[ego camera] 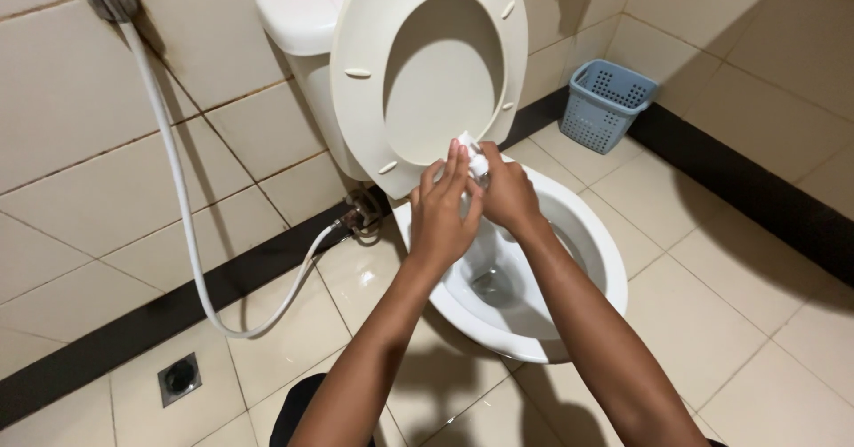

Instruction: The person opens the toilet lid and seat, then picks up a red toilet brush from the floor. They apply a cleaning liquid from a white bottle into the toilet bowl and scrub the interior with the brush. The person then washes their hands at the sink and returns to scrub the toilet seat and rim with the brush.

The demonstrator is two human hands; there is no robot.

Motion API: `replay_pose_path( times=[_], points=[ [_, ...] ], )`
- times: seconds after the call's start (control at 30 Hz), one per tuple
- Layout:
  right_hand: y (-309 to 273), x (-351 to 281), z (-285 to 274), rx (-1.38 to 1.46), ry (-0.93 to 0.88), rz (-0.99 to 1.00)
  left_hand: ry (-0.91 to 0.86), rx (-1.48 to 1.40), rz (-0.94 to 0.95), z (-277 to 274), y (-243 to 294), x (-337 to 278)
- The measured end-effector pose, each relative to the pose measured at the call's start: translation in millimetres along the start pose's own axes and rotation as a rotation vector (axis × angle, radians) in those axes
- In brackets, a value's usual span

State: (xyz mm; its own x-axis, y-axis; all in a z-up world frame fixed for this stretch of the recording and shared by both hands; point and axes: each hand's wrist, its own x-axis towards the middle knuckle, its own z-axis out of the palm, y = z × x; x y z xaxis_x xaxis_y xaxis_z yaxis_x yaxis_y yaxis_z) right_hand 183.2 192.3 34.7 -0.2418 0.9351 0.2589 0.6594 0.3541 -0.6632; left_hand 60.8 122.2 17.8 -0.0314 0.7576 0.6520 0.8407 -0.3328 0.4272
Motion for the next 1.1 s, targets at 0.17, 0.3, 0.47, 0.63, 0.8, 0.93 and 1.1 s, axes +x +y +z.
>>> replay_pose_path(
  times=[0.17,0.3,0.47,0.63,0.8,0.93,1.1],
  points=[
    [5.7,-13.5,2.9,-0.085,-0.131,0.078,-0.087,-0.033,-0.056,1.9,-1.4,-14.3],
    [13.7,-28.9,7.0,-0.133,-0.166,0.116,-0.141,-0.038,-0.096,10.6,-3.3,-32.9],
    [22.9,-47.1,9.1,-0.189,-0.227,0.144,-0.191,-0.063,-0.136,21.5,-3.3,-54.0],
    [30.8,-58.9,8.3,-0.284,-0.269,0.12,-0.229,-0.129,-0.198,21.0,2.3,-70.2],
    [21.4,-71.3,3.8,-0.34,-0.332,0.142,-0.223,-0.166,-0.218,21.2,-1.0,-88.9],
    [18.4,-73.2,6.7,-0.328,-0.357,0.12,-0.239,-0.161,-0.22,19.2,-7.6,-97.7],
    [11.9,-78.7,4.2,-0.331,-0.402,0.114,-0.27,-0.137,-0.234,5.0,-3.1,-102.8]
  ],
)
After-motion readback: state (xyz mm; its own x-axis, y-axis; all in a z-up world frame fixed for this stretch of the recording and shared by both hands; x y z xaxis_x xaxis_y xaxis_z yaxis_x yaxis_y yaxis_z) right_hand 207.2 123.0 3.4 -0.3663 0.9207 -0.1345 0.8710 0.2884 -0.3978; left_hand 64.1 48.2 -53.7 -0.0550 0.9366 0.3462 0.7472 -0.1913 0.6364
